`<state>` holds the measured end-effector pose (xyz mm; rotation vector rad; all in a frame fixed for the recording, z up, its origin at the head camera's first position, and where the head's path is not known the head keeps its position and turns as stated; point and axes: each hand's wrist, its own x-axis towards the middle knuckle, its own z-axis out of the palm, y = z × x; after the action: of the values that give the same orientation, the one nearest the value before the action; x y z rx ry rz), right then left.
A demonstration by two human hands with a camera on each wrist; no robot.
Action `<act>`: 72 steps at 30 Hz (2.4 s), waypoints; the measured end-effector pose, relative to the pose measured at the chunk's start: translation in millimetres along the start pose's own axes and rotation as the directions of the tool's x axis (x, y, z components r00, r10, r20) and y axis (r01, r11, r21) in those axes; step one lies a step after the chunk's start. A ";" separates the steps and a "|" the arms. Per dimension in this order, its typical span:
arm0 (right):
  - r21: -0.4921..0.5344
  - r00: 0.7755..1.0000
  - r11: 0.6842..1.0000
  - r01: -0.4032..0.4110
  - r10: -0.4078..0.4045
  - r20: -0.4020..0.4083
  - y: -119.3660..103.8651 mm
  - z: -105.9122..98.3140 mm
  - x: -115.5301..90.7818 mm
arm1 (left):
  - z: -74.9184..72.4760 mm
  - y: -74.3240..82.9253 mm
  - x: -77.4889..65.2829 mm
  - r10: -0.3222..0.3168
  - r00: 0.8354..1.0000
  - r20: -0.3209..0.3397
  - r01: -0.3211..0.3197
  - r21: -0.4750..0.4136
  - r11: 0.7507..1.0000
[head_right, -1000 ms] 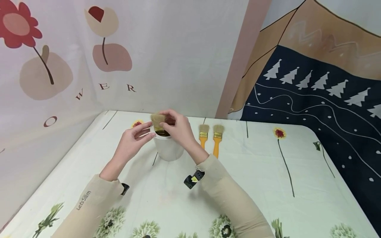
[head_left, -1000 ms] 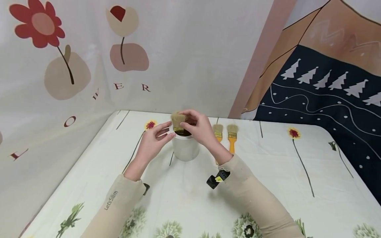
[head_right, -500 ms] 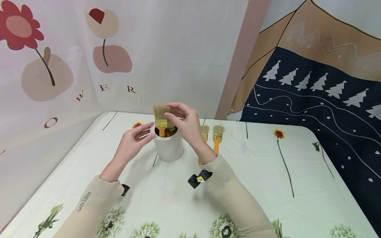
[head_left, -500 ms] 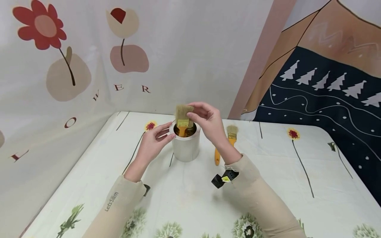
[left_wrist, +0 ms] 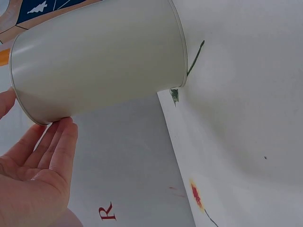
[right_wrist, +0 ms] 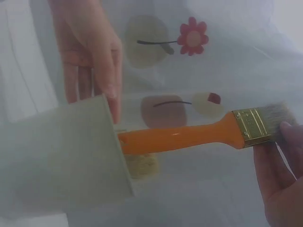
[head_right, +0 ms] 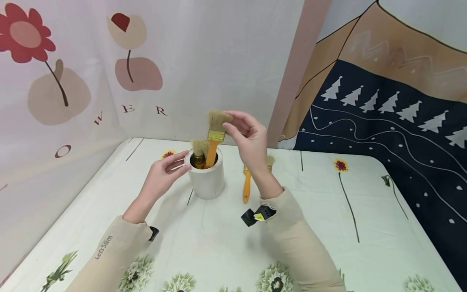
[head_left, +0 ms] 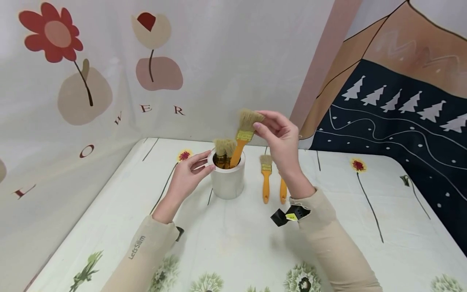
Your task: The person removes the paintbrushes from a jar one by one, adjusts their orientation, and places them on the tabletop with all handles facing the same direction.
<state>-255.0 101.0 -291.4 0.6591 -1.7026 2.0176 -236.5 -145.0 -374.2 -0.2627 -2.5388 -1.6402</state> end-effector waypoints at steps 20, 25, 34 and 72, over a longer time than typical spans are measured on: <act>-0.098 0.983 0.995 0.005 -0.023 -0.180 -8.8 -45.4 6.0 | 1.2 -2.1 2.0 -0.006 1.000 0.002 0.006 -0.032 0.999; -0.123 0.977 0.991 -0.042 0.016 -0.211 -3.6 -56.1 3.6 | 1.4 -2.1 2.1 -0.009 1.000 0.002 0.009 -0.029 1.000; -0.142 0.967 0.984 -0.110 0.073 -0.245 7.2 -72.3 -1.0 | 0.5 -0.9 1.8 -0.005 1.000 0.001 0.005 -0.034 0.999; -0.261 0.800 0.796 -0.546 0.402 -0.446 81.6 -158.0 -23.3 | 1.2 -0.9 0.6 -0.016 1.000 -0.003 0.016 -0.008 1.000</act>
<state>-298.6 243.2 -391.6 -0.3178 -2.0721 1.8593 -237.3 -144.3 -375.4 -0.2412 -2.5385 -1.6555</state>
